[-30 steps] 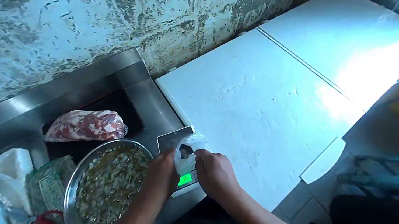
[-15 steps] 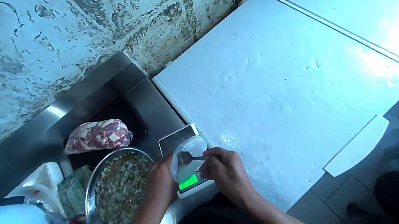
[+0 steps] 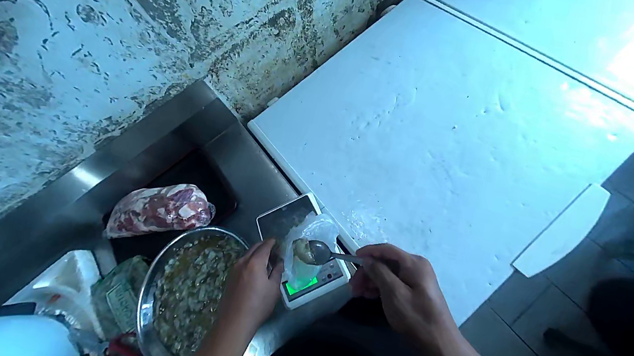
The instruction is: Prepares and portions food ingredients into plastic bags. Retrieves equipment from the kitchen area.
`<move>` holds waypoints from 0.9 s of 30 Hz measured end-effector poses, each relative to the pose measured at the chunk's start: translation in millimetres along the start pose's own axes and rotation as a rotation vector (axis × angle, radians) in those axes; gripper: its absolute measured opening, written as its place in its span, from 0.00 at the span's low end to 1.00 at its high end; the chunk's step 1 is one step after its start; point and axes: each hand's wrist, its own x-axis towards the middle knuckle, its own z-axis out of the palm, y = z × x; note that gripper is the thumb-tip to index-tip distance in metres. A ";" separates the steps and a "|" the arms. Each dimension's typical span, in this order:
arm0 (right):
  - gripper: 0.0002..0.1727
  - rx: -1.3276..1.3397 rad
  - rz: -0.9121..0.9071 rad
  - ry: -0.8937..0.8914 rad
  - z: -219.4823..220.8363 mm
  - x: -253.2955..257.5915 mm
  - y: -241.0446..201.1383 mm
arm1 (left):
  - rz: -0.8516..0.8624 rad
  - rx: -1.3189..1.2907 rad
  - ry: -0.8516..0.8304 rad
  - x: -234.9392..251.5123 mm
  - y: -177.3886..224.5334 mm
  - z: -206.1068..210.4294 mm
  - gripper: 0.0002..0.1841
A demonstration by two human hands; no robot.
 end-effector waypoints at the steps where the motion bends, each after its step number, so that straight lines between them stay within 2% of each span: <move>1: 0.14 -0.003 -0.015 0.006 -0.8 -1.8 0.0 | 0.005 -0.017 0.012 -3.2 -1.6 -1.3 0.23; 7: 0.15 0.004 -0.049 0.023 -3.1 -11.2 -4.7 | 0.041 -0.133 0.137 -25.0 -15.1 -4.8 0.22; 15: 0.16 0.122 -0.085 0.033 -7.5 -20.9 -15.1 | 0.008 -0.208 0.193 -40.6 -31.5 -6.7 0.21; 27: 0.17 0.196 -0.093 0.030 -9.4 -28.4 -27.3 | -0.027 -0.208 0.171 -53.4 -37.8 -7.5 0.22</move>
